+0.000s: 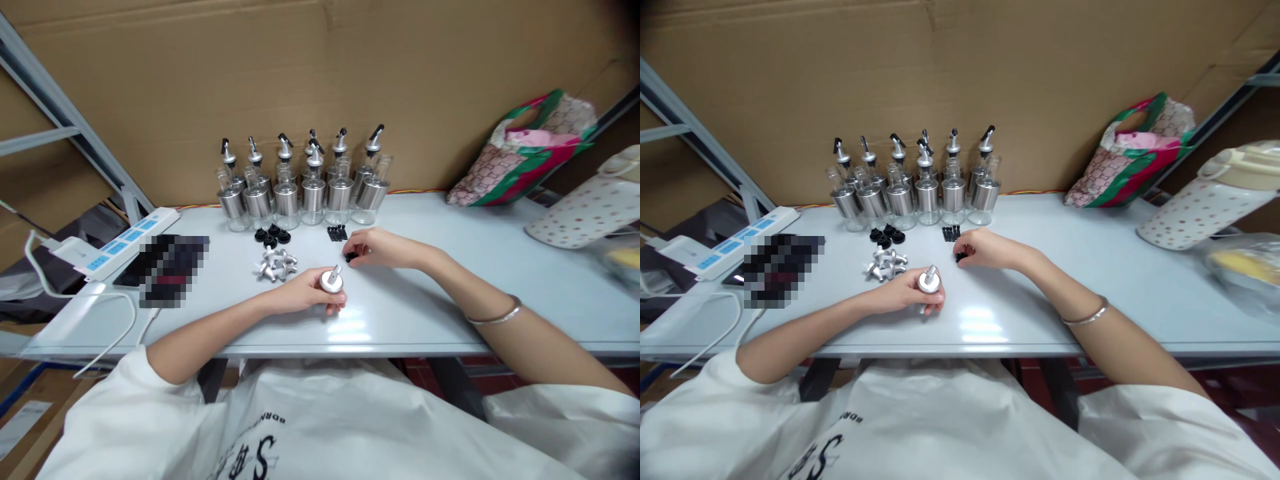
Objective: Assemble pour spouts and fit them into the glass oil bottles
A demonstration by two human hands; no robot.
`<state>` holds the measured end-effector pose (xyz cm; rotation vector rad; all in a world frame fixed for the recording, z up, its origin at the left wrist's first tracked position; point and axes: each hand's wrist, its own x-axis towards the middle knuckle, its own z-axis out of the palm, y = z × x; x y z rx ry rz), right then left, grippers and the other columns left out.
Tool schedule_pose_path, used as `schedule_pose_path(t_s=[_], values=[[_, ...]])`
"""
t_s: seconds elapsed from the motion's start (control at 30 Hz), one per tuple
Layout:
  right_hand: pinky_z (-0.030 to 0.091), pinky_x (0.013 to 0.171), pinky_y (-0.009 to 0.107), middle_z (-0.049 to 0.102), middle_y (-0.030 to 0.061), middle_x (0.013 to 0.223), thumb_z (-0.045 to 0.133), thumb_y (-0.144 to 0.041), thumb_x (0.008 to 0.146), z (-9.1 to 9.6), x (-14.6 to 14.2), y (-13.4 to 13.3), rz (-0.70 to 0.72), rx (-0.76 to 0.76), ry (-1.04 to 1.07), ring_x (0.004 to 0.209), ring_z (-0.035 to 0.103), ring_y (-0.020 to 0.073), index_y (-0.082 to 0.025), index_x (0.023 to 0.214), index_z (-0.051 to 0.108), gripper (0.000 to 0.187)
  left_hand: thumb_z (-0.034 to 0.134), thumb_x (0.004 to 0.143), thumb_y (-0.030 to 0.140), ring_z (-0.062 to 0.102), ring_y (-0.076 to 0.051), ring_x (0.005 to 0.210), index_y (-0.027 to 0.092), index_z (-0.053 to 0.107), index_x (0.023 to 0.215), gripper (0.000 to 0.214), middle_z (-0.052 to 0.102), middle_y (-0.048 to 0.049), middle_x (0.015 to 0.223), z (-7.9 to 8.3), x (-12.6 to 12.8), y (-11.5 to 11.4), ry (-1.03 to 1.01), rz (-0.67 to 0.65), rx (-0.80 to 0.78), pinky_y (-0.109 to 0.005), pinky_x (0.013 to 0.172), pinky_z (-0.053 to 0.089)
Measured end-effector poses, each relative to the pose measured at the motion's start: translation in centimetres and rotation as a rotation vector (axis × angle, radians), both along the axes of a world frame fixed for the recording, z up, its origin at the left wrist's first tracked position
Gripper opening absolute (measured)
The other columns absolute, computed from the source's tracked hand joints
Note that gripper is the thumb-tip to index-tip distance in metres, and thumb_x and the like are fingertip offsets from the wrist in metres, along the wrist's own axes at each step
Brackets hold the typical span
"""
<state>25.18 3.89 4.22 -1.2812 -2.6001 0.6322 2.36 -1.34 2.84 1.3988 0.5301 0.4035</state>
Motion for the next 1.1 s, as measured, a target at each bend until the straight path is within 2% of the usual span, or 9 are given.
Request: schedule_pose_path(t_s=[0.27, 0.57, 0.87, 1.1], values=[[0.044, 0.064, 0.028, 0.064, 0.0092, 0.086, 0.057, -0.038, 0.079, 0.04, -0.56, -0.42, 0.029, 0.038, 0.026, 0.068, 0.057, 0.0163, -0.013, 0.093, 0.071, 0.032, 0.077, 0.069, 0.038, 0.052, -0.006, 0.053, 0.013, 0.050, 0.072, 0.037, 0.061, 0.0022, 0.066, 0.27, 0.04, -0.12, 0.007, 0.010, 0.000, -0.026, 0.059, 0.040], [0.045, 0.063, 0.027, 0.064, 0.0079, 0.084, 0.055, -0.024, 0.078, 0.07, -0.53, -0.44, 0.069, 0.048, 0.052, 0.068, 0.056, 0.0150, -0.016, 0.087, 0.073, 0.022, 0.077, 0.068, 0.042, 0.052, -0.007, 0.053, 0.014, 0.050, 0.072, 0.040, 0.061, 0.0022, 0.065, 0.22, 0.03, -0.08, 0.016, 0.011, 0.009, -0.025, 0.058, 0.041], [0.045, 0.064, 0.026, 0.063, 0.0077, 0.082, 0.053, -0.018, 0.077, -0.11, -0.08, -0.08, 0.087, 0.088, 0.021, 0.065, 0.055, 0.0140, -0.016, 0.086, 0.074, 0.022, 0.076, 0.070, 0.040, 0.052, -0.007, 0.054, 0.014, 0.049, 0.073, 0.038, 0.060, 0.0019, 0.066, 0.19, 0.04, -0.09, 0.016, 0.010, 0.012, -0.026, 0.059, 0.041], [0.048, 0.068, 0.030, 0.064, 0.0095, 0.093, 0.056, -0.025, 0.079, 0.64, 0.21, -0.29, 0.096, 0.062, -0.022, 0.070, 0.059, 0.0166, -0.015, 0.095, 0.071, 0.024, 0.076, 0.069, 0.042, 0.052, -0.007, 0.053, 0.014, 0.049, 0.072, 0.040, 0.060, 0.0021, 0.066, 0.21, 0.06, -0.10, 0.017, 0.007, 0.018, -0.026, 0.059, 0.041]])
